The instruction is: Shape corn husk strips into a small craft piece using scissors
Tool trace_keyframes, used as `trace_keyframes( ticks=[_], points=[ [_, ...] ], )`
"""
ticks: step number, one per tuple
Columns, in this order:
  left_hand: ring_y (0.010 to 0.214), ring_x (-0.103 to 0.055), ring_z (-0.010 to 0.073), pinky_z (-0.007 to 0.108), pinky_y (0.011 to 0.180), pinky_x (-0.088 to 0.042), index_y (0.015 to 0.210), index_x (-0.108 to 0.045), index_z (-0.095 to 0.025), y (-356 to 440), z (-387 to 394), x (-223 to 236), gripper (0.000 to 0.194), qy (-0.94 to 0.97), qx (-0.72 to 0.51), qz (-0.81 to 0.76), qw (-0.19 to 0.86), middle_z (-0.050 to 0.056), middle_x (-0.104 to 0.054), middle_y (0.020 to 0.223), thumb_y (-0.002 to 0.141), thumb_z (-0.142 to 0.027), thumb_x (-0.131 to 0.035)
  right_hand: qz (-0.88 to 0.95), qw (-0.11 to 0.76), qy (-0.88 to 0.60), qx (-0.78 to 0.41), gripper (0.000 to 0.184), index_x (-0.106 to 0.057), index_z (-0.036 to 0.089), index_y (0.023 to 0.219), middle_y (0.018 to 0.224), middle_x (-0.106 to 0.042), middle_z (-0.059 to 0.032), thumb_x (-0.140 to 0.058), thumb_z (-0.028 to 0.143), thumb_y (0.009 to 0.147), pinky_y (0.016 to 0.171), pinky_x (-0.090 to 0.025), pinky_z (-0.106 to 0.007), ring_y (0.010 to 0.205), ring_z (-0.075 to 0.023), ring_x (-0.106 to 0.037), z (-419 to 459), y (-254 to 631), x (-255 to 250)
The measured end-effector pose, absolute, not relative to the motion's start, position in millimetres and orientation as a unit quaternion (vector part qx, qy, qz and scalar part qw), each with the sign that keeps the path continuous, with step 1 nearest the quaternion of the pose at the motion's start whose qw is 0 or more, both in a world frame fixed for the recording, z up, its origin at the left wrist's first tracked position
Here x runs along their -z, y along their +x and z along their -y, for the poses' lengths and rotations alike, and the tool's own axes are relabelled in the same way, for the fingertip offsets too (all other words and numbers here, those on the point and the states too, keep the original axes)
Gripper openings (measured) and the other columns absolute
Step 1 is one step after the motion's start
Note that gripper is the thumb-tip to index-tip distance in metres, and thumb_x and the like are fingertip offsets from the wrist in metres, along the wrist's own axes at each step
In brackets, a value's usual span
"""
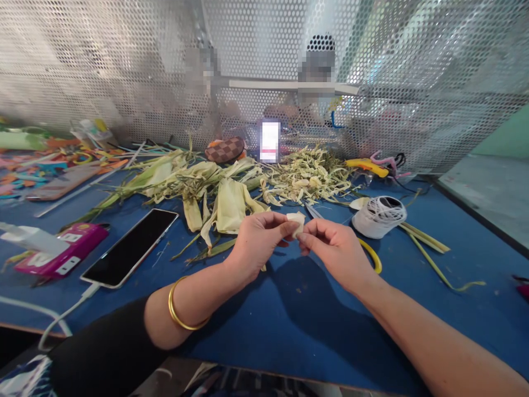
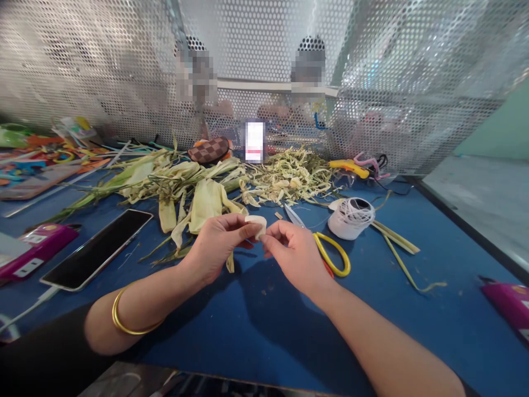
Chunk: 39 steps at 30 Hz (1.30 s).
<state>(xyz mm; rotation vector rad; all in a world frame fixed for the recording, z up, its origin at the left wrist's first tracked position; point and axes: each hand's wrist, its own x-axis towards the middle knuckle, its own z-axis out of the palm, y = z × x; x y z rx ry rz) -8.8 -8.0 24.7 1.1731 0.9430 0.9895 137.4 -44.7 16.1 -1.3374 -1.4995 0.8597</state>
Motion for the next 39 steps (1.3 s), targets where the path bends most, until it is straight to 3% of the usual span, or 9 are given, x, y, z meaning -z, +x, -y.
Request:
trace_keyframes(
  ticks=[6, 13, 18, 24, 30, 35, 39],
  points=[
    [0.051, -0.053, 0.0077, 0.020, 0.053, -0.043, 0.063, -0.063, -0.014, -11.8, 5.1, -24.5, 0.022, 0.516, -0.392, -0.416, 0.638, -0.002, -0.060, 0.055, 0.060, -0.030, -0.077, 0.633, 0.441, -0.550, -0.320, 0.020, -0.057, 0.020, 0.064, 0.057, -0.060, 0.0010, -0.058, 0.032, 0.080, 0.056, -0.045, -0.027, 0.056, -0.0141, -0.057, 45.4, 137.6, -17.0],
    [0.045, -0.046, 0.0047, 0.018, 0.039, -0.024, 0.058, -0.059, -0.014, -12.4, 0.7, -24.1, 0.028, 0.476, -0.376, -0.423, 0.673, -0.003, -0.055, 0.052, 0.056, -0.034, -0.079, 0.766, 0.455, -0.453, -0.002, 0.004, -0.061, 0.023, 0.087, 0.079, -0.063, -0.0024, -0.062, 0.024, 0.083, 0.069, -0.047, -0.032, 0.075, -0.0173, -0.059, 42.8, 148.5, -15.2],
    [0.043, -0.043, 0.0039, 0.017, 0.038, -0.021, 0.058, -0.059, -0.014, -11.7, 2.4, -22.9, 0.031, 0.450, -0.367, -0.424, 0.695, -0.004, -0.053, 0.050, 0.051, -0.034, -0.081, 0.802, 0.435, -0.394, 0.114, 0.007, -0.065, 0.022, 0.087, 0.078, -0.061, -0.0028, -0.060, 0.018, 0.086, 0.067, -0.045, -0.030, 0.071, -0.0148, -0.057, 43.2, 148.1, -14.1],
    [0.044, -0.047, 0.0049, 0.017, 0.038, -0.023, 0.058, -0.060, -0.014, -12.2, 3.2, -22.9, 0.027, 0.425, -0.358, -0.438, 0.707, -0.002, -0.055, 0.052, 0.051, -0.029, -0.081, 0.813, 0.403, -0.387, 0.165, 0.014, -0.069, 0.024, 0.084, 0.075, -0.064, -0.0013, -0.058, 0.016, 0.087, 0.072, -0.044, -0.031, 0.067, -0.0128, -0.057, 43.7, 147.2, -13.0],
    [0.043, -0.043, 0.0034, 0.017, 0.037, -0.020, 0.058, -0.060, -0.013, -13.7, -0.6, -24.3, 0.022, 0.412, -0.351, -0.442, 0.715, -0.002, -0.055, 0.053, 0.055, -0.025, -0.078, 0.854, 0.293, -0.369, 0.220, 0.019, -0.070, 0.030, 0.091, 0.081, -0.071, 0.0006, -0.056, 0.018, 0.088, 0.080, -0.046, -0.034, 0.074, -0.0151, -0.062, 44.3, 152.9, -15.6],
    [0.044, -0.044, 0.0037, 0.016, 0.038, -0.022, 0.058, -0.059, -0.013, -15.4, -0.6, -28.3, 0.022, 0.409, -0.366, -0.439, 0.712, -0.001, -0.056, 0.053, 0.057, -0.025, -0.077, 0.794, 0.425, -0.411, 0.141, 0.014, -0.069, 0.026, 0.095, 0.081, -0.067, -0.0039, -0.058, 0.024, 0.088, 0.070, -0.049, -0.033, 0.076, -0.0173, -0.062, 42.8, 154.4, -20.2],
    [0.045, -0.045, 0.0034, 0.016, 0.038, -0.022, 0.059, -0.058, -0.013, -14.7, 2.1, -30.1, 0.024, 0.404, -0.347, -0.430, 0.729, -0.003, -0.055, 0.053, 0.055, -0.025, -0.079, 0.809, 0.426, -0.382, 0.131, 0.012, -0.069, 0.025, 0.091, 0.080, -0.066, -0.0036, -0.060, 0.019, 0.086, 0.071, -0.048, -0.033, 0.075, -0.0165, -0.061, 42.0, 153.6, -19.3]
  ],
)
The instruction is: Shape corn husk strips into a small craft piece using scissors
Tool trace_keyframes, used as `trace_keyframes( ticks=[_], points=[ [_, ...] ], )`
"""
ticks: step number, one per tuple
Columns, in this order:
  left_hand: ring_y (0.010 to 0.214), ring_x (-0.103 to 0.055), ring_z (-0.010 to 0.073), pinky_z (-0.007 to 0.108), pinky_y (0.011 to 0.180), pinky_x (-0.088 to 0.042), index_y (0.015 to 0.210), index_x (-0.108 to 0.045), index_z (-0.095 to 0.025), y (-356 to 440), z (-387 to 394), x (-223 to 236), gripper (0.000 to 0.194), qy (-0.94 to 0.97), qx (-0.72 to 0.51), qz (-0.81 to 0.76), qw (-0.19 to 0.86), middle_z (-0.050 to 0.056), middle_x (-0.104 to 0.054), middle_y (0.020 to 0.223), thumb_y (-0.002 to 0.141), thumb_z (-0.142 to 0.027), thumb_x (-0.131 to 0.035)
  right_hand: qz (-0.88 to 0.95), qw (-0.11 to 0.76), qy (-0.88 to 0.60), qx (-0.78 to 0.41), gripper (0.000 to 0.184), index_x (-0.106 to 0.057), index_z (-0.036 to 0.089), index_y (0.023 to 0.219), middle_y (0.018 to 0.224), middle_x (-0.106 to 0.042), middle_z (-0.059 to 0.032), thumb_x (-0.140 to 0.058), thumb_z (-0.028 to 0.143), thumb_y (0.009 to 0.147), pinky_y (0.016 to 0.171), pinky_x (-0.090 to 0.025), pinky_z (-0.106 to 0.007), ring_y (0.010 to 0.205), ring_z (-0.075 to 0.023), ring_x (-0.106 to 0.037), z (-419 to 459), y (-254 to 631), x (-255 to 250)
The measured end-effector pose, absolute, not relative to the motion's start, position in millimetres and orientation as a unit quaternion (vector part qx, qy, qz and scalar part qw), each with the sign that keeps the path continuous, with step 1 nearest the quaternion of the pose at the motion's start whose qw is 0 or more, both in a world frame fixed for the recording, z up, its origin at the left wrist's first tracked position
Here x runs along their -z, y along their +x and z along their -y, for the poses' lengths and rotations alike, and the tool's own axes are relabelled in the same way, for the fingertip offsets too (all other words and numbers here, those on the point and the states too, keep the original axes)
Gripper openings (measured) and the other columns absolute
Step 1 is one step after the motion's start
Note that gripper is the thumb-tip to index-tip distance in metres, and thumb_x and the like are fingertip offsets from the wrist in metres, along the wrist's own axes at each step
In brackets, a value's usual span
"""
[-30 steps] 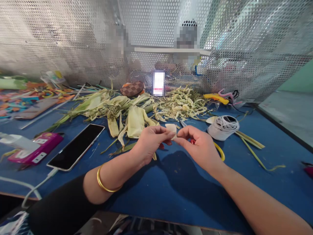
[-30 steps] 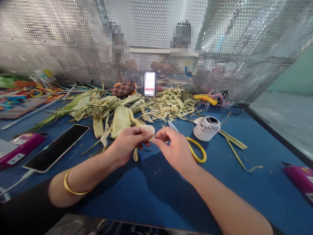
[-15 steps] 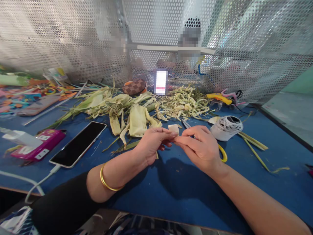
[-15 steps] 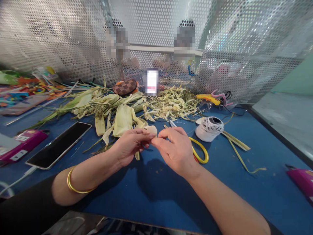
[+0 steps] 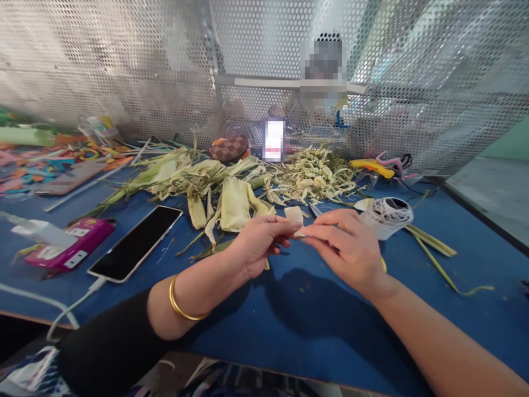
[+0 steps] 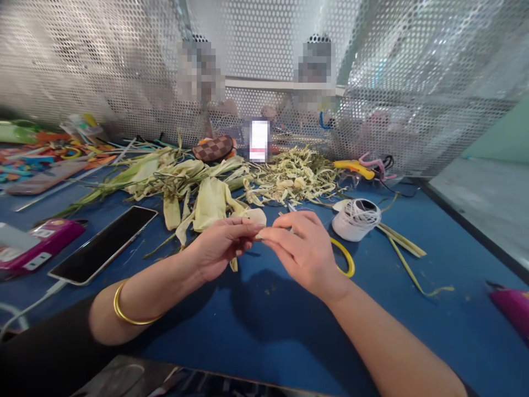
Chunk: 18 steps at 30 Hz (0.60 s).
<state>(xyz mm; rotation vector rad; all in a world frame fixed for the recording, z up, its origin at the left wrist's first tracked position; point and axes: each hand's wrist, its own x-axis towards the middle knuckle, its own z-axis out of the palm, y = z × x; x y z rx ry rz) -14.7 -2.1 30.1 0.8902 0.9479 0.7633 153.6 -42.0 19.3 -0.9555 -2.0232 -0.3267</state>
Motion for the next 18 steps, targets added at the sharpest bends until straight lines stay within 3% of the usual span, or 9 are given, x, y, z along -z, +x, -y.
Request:
trace_keyframes(
  ticks=[7, 18],
  points=[
    [0.048, -0.047, 0.0044, 0.016, 0.038, -0.023, 0.059, -0.059, -0.014, -14.5, 3.6, -26.1, 0.030, 0.410, -0.327, -0.422, 0.740, -0.003, -0.055, 0.056, 0.050, -0.029, -0.083, 0.817, 0.408, -0.382, 0.143, 0.013, -0.067, 0.025, 0.083, 0.077, -0.067, -0.0021, -0.057, 0.017, 0.087, 0.073, -0.046, -0.034, 0.071, -0.0152, -0.061, 42.1, 151.5, -15.3],
    [0.052, -0.052, 0.0089, 0.019, 0.046, -0.038, 0.060, -0.066, -0.015, -9.5, 11.9, -25.9, 0.026, 0.480, -0.412, -0.423, 0.648, 0.000, -0.060, 0.056, 0.054, -0.036, -0.080, 0.772, 0.406, -0.490, 0.018, 0.013, -0.055, 0.023, 0.077, 0.081, -0.062, -0.0032, -0.052, 0.024, 0.090, 0.074, -0.045, -0.035, 0.081, -0.0194, -0.059, 44.8, 146.7, -14.8]
  ],
)
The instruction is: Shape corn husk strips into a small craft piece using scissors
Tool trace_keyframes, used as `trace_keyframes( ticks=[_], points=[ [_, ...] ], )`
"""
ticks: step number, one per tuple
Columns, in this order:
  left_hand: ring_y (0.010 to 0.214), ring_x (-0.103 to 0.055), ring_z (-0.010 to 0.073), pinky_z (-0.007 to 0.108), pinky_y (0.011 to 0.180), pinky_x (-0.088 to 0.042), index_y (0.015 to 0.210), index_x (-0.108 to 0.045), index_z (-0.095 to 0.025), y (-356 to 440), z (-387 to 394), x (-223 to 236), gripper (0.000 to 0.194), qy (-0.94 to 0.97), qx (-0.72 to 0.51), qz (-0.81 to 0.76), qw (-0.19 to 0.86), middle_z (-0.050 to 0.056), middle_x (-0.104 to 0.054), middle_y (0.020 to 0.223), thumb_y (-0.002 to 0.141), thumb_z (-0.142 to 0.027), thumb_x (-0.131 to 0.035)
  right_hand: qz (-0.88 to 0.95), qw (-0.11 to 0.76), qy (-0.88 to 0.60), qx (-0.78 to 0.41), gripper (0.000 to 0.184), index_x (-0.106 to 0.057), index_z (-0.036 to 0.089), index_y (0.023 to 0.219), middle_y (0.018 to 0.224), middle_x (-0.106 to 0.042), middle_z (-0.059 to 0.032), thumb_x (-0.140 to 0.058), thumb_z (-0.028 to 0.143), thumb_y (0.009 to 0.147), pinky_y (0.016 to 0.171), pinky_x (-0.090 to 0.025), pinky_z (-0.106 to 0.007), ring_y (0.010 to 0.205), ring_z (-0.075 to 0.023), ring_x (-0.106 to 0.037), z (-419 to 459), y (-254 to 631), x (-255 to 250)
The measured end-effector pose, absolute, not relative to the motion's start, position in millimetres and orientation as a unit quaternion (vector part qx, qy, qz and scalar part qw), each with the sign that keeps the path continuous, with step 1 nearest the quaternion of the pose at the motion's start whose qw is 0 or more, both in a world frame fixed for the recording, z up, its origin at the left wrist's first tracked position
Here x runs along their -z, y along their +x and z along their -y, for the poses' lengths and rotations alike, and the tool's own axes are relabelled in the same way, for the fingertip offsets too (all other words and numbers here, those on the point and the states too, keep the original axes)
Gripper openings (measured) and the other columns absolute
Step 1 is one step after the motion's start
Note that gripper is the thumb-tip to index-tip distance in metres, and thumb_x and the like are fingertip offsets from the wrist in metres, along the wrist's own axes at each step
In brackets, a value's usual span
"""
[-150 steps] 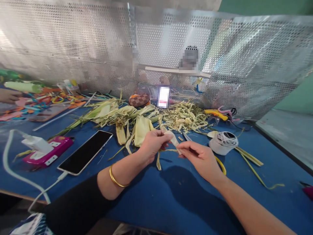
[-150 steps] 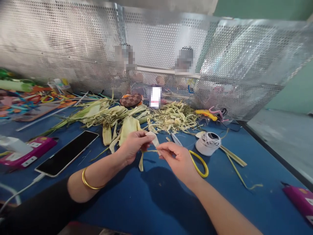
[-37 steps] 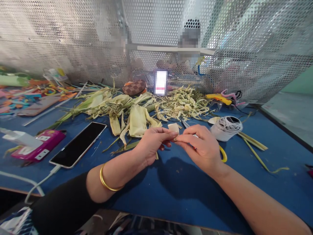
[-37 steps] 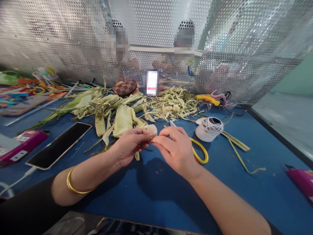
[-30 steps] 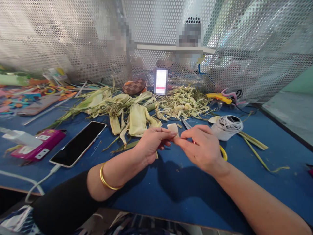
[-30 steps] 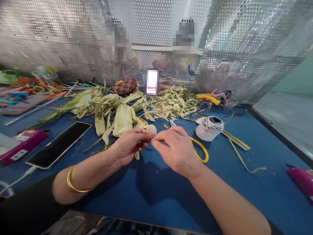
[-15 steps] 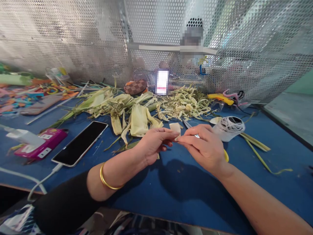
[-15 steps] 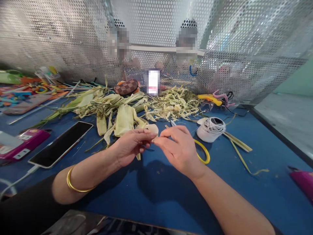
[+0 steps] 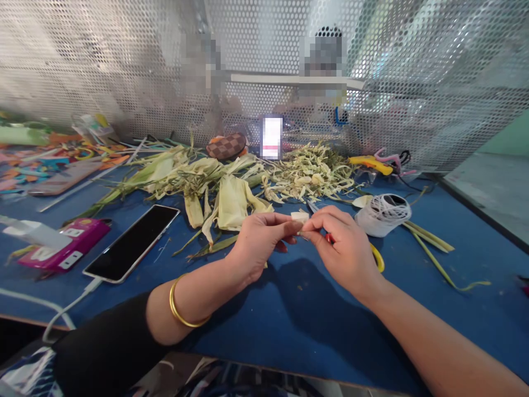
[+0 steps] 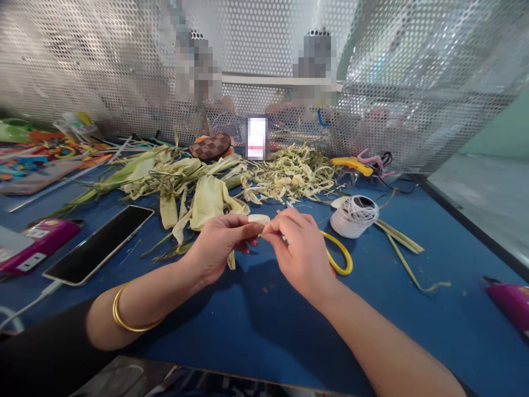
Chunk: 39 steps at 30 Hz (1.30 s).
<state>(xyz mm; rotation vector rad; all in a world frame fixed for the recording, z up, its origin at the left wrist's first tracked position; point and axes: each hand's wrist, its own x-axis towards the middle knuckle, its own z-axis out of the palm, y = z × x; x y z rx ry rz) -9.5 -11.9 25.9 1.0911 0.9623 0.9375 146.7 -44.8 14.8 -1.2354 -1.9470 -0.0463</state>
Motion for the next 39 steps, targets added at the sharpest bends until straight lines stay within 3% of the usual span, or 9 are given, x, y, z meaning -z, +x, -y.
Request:
trace_keyframes(
  ticks=[9, 13, 19, 25, 33, 39],
  points=[
    [0.055, -0.057, 0.0105, 0.021, 0.050, -0.044, 0.070, -0.071, -0.015, -7.0, 15.2, -24.8, 0.014, 0.503, -0.447, -0.410, 0.616, 0.001, -0.065, 0.061, 0.063, -0.027, -0.074, 0.714, 0.432, -0.548, -0.065, 0.009, -0.052, 0.021, 0.076, 0.086, -0.063, -0.0053, -0.052, 0.022, 0.086, 0.068, -0.043, -0.033, 0.078, -0.0201, -0.058, 48.4, 141.1, -14.8],
    [0.054, -0.057, 0.0105, 0.022, 0.050, -0.045, 0.070, -0.071, -0.016, -6.9, 15.1, -23.6, 0.011, 0.513, -0.441, -0.412, 0.610, 0.000, -0.065, 0.060, 0.064, -0.025, -0.073, 0.652, 0.467, -0.577, -0.152, 0.008, -0.054, 0.022, 0.077, 0.074, -0.064, -0.0018, -0.058, 0.027, 0.081, 0.064, -0.045, -0.031, 0.070, -0.0179, -0.059, 48.8, 137.5, -13.1],
    [0.054, -0.057, 0.0104, 0.022, 0.052, -0.046, 0.070, -0.071, -0.015, -7.4, 14.8, -23.7, 0.014, 0.513, -0.433, -0.398, 0.626, 0.000, -0.064, 0.059, 0.065, -0.028, -0.073, 0.588, 0.518, -0.572, -0.242, 0.021, -0.051, 0.022, 0.085, 0.071, -0.063, 0.0002, -0.067, 0.030, 0.073, 0.063, -0.046, -0.030, 0.067, -0.0162, -0.060, 46.1, 138.0, -13.7],
    [0.056, -0.056, 0.0085, 0.021, 0.057, -0.046, 0.068, -0.067, -0.014, -6.5, 15.2, -23.4, 0.027, 0.520, -0.423, -0.395, 0.629, -0.001, -0.065, 0.061, 0.052, -0.027, -0.084, 0.550, 0.515, -0.575, -0.318, 0.024, -0.052, 0.021, 0.083, 0.065, -0.064, 0.0012, -0.068, 0.027, 0.066, 0.058, -0.047, -0.029, 0.061, -0.0158, -0.061, 43.3, 140.7, -19.2],
    [0.052, -0.056, 0.0088, 0.022, 0.055, -0.046, 0.064, -0.062, -0.015, -6.0, 14.5, -24.7, 0.027, 0.493, -0.427, -0.391, 0.649, -0.001, -0.063, 0.057, 0.055, -0.032, -0.081, 0.528, 0.516, -0.543, -0.400, 0.023, -0.053, 0.020, 0.083, 0.065, -0.065, 0.0015, -0.068, 0.028, 0.068, 0.064, -0.050, -0.031, 0.063, -0.0164, -0.065, 42.9, 141.2, -21.2],
    [0.055, -0.057, 0.0093, 0.022, 0.057, -0.046, 0.068, -0.062, -0.013, -8.3, 11.4, -21.7, 0.023, 0.484, -0.398, -0.402, 0.668, 0.000, -0.063, 0.061, 0.059, -0.028, -0.078, 0.553, 0.509, -0.545, -0.372, 0.022, -0.051, 0.020, 0.082, 0.067, -0.064, 0.0017, -0.068, 0.028, 0.071, 0.062, -0.050, -0.030, 0.063, -0.0158, -0.064, 42.2, 141.4, -17.0]
  ],
)
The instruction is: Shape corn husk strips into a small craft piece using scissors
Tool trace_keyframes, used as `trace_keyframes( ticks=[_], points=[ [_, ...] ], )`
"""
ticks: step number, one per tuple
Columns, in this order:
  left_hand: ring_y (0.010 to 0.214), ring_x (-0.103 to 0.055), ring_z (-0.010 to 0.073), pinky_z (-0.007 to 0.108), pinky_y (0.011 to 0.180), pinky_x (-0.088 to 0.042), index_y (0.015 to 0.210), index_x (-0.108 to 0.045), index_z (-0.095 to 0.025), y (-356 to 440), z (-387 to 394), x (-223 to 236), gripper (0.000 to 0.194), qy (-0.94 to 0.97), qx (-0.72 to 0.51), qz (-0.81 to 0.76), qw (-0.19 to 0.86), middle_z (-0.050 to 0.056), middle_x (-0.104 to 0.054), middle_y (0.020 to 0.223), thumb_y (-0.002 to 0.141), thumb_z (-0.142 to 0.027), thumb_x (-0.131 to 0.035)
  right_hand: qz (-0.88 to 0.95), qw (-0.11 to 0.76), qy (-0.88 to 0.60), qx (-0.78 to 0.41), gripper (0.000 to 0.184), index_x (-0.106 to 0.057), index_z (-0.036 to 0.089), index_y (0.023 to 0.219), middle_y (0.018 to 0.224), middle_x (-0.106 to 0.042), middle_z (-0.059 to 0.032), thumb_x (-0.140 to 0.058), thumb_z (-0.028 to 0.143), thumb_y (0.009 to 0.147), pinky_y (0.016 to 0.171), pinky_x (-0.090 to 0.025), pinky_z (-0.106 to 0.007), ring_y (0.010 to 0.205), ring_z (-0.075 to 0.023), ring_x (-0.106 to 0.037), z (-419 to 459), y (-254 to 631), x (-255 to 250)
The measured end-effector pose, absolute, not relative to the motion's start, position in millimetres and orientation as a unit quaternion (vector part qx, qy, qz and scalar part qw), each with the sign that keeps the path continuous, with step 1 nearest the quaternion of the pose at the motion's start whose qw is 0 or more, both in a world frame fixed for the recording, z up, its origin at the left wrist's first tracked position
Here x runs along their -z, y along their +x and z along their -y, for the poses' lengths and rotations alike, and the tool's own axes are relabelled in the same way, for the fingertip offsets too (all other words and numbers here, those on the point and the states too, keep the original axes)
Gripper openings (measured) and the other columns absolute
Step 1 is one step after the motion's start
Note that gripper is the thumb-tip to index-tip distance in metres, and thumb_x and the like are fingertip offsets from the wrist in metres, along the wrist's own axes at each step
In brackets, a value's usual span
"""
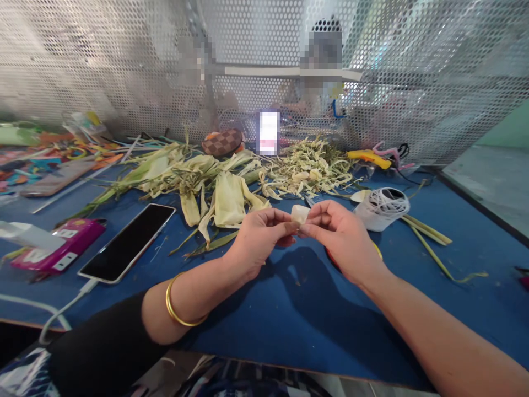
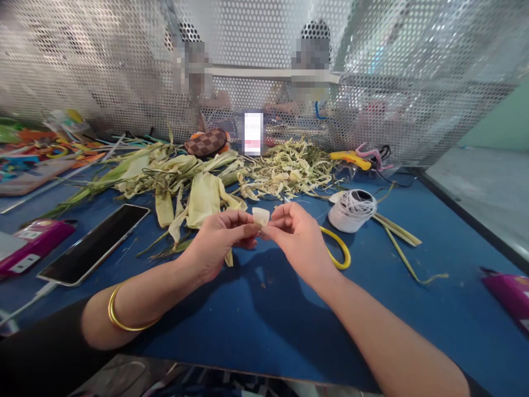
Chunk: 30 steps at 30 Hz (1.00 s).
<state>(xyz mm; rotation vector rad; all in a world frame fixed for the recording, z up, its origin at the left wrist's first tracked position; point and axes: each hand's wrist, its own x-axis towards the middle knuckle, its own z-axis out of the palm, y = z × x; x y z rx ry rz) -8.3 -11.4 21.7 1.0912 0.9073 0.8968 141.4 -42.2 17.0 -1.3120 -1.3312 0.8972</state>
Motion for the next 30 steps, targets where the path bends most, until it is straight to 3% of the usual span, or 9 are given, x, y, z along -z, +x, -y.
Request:
trace_keyframes(
  ticks=[6, 10, 20, 30],
  points=[
    [0.055, -0.054, 0.0085, 0.019, 0.050, -0.040, 0.066, -0.059, -0.014, -9.2, 10.0, -23.2, 0.016, 0.440, -0.396, -0.403, 0.698, -0.001, -0.060, 0.060, 0.065, -0.024, -0.073, 0.744, 0.459, -0.482, -0.064, 0.004, -0.058, 0.023, 0.088, 0.083, -0.068, -0.0012, -0.059, 0.020, 0.085, 0.074, -0.048, -0.031, 0.080, -0.0169, -0.064, 45.0, 145.4, -14.3],
    [0.055, -0.053, 0.0083, 0.018, 0.047, -0.035, 0.065, -0.060, -0.014, -9.2, 10.6, -24.9, 0.014, 0.399, -0.384, -0.405, 0.728, -0.001, -0.058, 0.059, 0.064, -0.022, -0.071, 0.796, 0.419, -0.429, 0.083, 0.014, -0.061, 0.023, 0.092, 0.085, -0.070, -0.0018, -0.052, 0.013, 0.089, 0.079, -0.047, -0.032, 0.082, -0.0165, -0.064, 43.8, 148.3, -13.7],
    [0.054, -0.051, 0.0067, 0.017, 0.045, -0.034, 0.067, -0.061, -0.014, -9.5, 13.7, -24.7, 0.013, 0.354, -0.342, -0.371, 0.788, -0.002, -0.056, 0.061, 0.066, -0.023, -0.071, 0.811, 0.389, -0.392, 0.192, 0.019, -0.060, 0.024, 0.090, 0.080, -0.071, 0.0006, -0.055, 0.006, 0.085, 0.093, -0.044, -0.036, 0.073, -0.0139, -0.065, 41.8, 152.3, -12.1],
    [0.057, -0.055, 0.0079, 0.017, 0.043, -0.038, 0.067, -0.063, -0.014, -12.7, 8.0, -26.2, 0.015, 0.382, -0.311, -0.390, 0.778, 0.000, -0.060, 0.065, 0.064, -0.023, -0.075, 0.816, 0.411, -0.393, 0.108, 0.011, -0.056, 0.022, 0.082, 0.075, -0.069, 0.0012, -0.054, 0.012, 0.088, 0.091, -0.045, -0.035, 0.070, -0.0132, -0.063, 38.6, 152.8, -14.3]
  ],
)
